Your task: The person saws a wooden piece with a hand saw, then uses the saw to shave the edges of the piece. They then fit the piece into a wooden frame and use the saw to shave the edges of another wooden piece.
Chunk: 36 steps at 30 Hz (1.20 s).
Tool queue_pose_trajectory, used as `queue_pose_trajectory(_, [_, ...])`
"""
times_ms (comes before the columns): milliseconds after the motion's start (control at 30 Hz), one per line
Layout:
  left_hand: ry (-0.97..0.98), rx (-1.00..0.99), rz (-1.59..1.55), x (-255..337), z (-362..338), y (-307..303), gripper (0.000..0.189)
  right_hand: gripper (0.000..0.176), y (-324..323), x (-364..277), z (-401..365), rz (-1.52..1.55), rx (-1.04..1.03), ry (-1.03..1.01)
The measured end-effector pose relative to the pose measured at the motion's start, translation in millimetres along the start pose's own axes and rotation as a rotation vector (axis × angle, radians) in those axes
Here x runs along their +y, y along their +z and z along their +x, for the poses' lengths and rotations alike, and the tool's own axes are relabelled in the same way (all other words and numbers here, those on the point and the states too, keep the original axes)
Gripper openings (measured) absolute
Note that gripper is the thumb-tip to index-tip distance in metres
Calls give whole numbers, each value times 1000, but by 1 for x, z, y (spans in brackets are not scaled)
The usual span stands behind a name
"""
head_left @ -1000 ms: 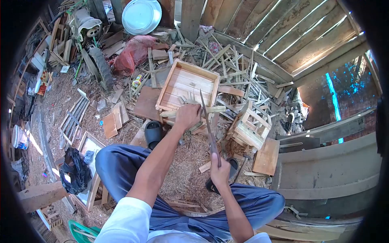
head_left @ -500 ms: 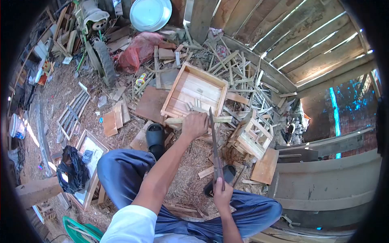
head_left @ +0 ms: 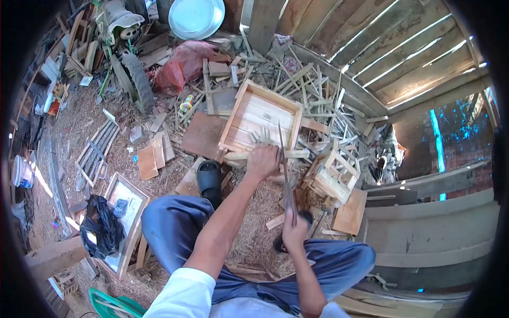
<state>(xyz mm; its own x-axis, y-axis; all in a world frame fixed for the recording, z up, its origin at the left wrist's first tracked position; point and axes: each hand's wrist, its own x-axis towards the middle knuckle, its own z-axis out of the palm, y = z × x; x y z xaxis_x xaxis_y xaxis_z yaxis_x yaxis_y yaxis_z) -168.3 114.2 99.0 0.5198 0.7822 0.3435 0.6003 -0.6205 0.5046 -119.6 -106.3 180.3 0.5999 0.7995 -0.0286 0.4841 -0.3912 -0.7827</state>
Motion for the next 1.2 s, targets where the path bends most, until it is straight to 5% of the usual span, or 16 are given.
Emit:
queue_pose_trajectory(100, [-16, -22, 20, 1, 11, -5, 31, 51, 22, -8, 66, -17, -21, 12])
queue_pose_trajectory(300, [-56, -70, 23, 3, 12, -10, 31, 40, -21, -7, -31, 78, 15, -32])
queue_pose_trajectory(600, [-13, -121, 53, 1, 11, -10, 31, 40, 9, -2, 50, -1, -28, 82])
queue_pose_trajectory(700, [15, -100, 71, -3, 14, -5, 30, 39, 1, 19, -1, 25, 157, -218])
queue_pose_trajectory(800, [-20, -158, 110, -8, 6, 4, 27, 37, 1, 10, -11, 63, 114, -19])
queue_pose_trajectory(900, [-28, -89, 110, -5, 12, 0, 26, 46, 24, -13, 59, 41, 118, -29])
queue_pose_trajectory(1200, [8, -127, 69, 6, -2, -5, 24, 45, 11, 1, -3, 41, 56, 61])
